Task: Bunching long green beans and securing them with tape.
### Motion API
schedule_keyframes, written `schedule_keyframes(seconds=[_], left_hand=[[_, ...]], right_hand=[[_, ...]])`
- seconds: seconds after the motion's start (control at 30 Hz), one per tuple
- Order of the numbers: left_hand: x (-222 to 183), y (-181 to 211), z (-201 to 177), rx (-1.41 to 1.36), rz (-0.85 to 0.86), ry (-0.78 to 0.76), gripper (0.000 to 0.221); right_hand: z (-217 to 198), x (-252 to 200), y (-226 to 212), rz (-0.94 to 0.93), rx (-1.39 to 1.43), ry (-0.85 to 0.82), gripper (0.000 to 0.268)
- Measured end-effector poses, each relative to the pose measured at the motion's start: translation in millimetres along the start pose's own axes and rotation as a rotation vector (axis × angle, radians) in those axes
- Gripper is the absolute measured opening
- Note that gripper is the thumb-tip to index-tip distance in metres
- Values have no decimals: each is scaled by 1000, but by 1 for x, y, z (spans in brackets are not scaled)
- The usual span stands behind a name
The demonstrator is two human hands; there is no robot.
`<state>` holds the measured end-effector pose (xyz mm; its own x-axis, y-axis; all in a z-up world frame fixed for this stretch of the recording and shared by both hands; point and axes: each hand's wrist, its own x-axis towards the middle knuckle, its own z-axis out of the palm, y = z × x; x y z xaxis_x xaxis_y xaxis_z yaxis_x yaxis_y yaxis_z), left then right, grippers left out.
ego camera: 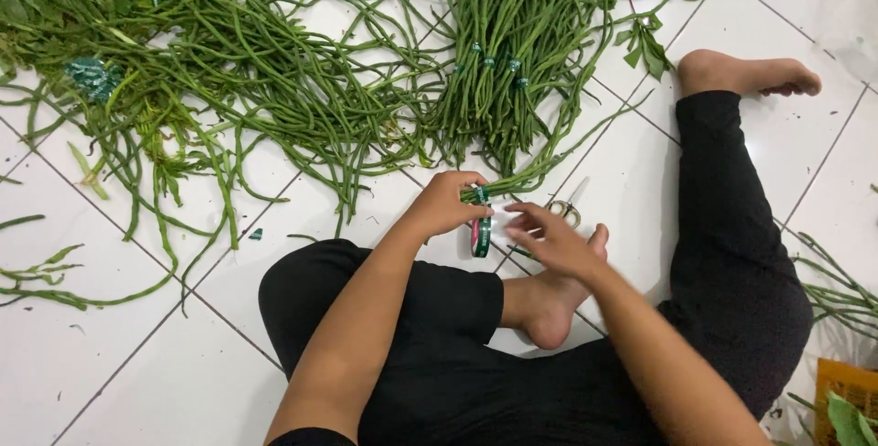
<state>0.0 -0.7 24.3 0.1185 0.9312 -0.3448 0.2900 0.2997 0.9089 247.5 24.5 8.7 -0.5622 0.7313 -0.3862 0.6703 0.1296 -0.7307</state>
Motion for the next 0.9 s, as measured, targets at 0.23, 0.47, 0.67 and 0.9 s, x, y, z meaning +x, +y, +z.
schedule_keyframes(seconds=[0.23, 0.47, 0.67, 0.9], left_hand=[[-7, 4, 10, -5, 28, 57, 31], [-8, 8, 11, 32, 51, 54, 32], [-20, 22, 6, 95, 92, 36, 32], [-22, 29, 7, 136, 168, -35, 32]], right_hand=[[60, 9, 0, 83, 828, 151, 53], [67, 23, 25, 168, 782, 219, 36], [66, 19, 11, 255, 810, 247, 29], [59, 25, 19, 313, 881, 255, 25]])
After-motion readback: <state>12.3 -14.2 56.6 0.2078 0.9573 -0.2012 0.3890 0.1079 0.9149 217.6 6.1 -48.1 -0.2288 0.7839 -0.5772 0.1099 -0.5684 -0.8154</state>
